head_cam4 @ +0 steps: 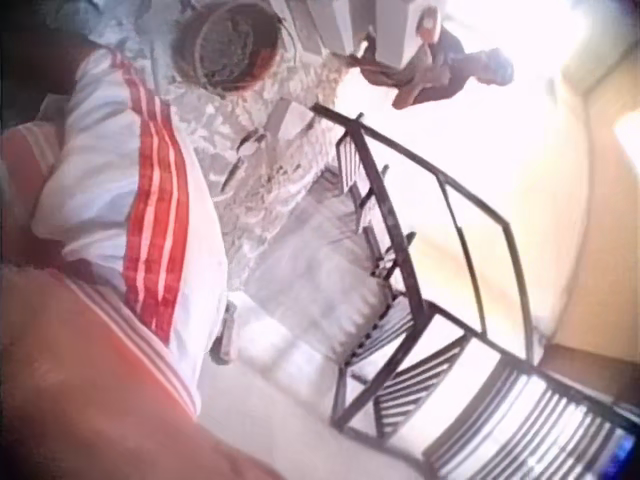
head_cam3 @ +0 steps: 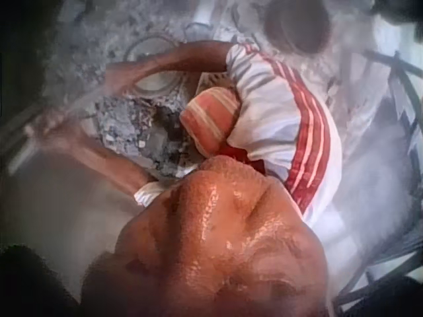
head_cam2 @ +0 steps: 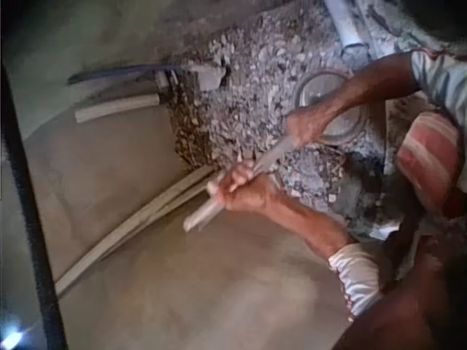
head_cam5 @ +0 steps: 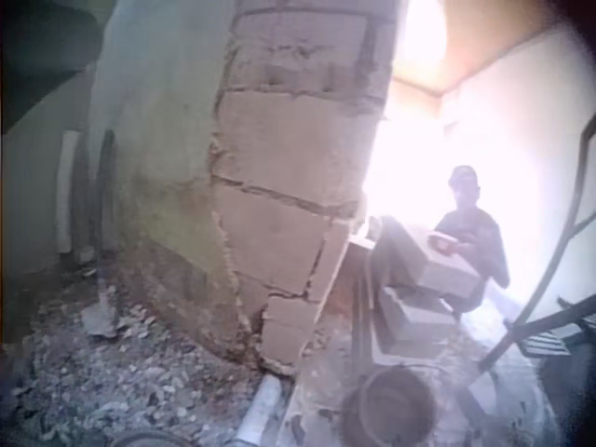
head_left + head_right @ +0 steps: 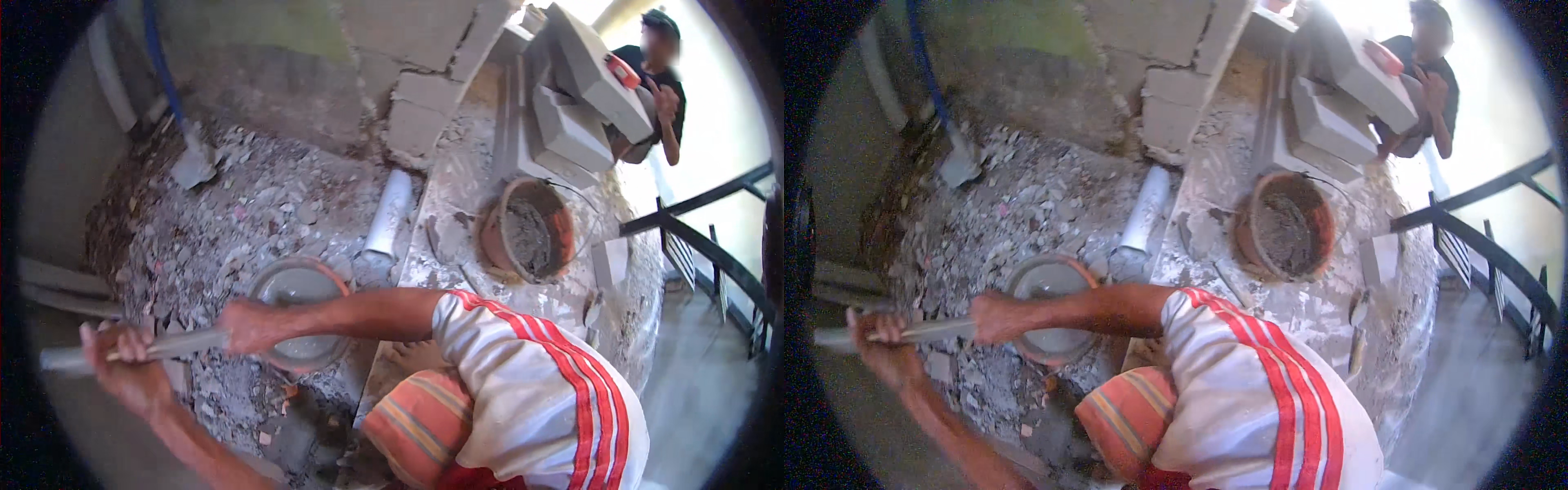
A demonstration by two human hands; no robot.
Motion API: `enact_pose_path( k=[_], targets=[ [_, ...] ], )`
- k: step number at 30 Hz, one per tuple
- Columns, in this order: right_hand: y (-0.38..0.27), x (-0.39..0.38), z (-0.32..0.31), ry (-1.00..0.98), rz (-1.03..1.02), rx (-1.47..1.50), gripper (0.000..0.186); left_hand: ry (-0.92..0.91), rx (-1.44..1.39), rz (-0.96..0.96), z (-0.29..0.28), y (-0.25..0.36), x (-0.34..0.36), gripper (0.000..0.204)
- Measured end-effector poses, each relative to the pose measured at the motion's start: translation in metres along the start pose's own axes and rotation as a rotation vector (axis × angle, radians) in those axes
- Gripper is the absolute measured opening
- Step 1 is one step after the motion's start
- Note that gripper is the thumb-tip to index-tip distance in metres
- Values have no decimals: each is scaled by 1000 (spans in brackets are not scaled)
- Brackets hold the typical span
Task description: The person mixes cement in a bucket using a metal pole, measures a floor area with a tape measure, and applies mortar to a surface with a trowel.
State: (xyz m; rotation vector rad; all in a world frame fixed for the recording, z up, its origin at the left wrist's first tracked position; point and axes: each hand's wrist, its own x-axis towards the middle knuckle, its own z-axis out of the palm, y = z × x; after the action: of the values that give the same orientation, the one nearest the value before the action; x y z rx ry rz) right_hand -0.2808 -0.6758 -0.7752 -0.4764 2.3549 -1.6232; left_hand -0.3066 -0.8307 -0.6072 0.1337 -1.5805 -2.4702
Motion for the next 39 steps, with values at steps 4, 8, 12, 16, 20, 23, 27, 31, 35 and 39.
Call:
enact_pose_path(
  k=[4,8,12,16,20,23,27,31,35,39],
  targets=[
    [-8,18,-2,132,-95,-108,24,-35,66,117,17,25,-3,37],
    [39,21,21,162,-424,-391,26,39,172,21,18,-19,-3,35],
    [76,8,25,145,-249,-164,38,-147,118,-110,-3,-69,13,34],
    [62,-6,-3,175,-14,-104,48,-161,205,-97,-12,-82,44,34],
    [37,-33,-43,382,-82,-220,52,-193,286,-185,-20,-97,73,38],
    [23,-60,-62,366,-77,-209,47,-88,262,-225,-44,-131,79,43],
    [18,-102,-74,342,-49,-329,42,47,352,-305,-86,-184,81,58],
    [20,-130,-69,381,-51,-370,38,78,314,-388,-116,-210,80,69],
    [23,-159,-50,344,-10,-287,34,125,332,-406,-132,-215,78,75],
    [23,-179,-29,271,131,-185,31,90,433,-365,-152,-230,93,81]
  ],
)
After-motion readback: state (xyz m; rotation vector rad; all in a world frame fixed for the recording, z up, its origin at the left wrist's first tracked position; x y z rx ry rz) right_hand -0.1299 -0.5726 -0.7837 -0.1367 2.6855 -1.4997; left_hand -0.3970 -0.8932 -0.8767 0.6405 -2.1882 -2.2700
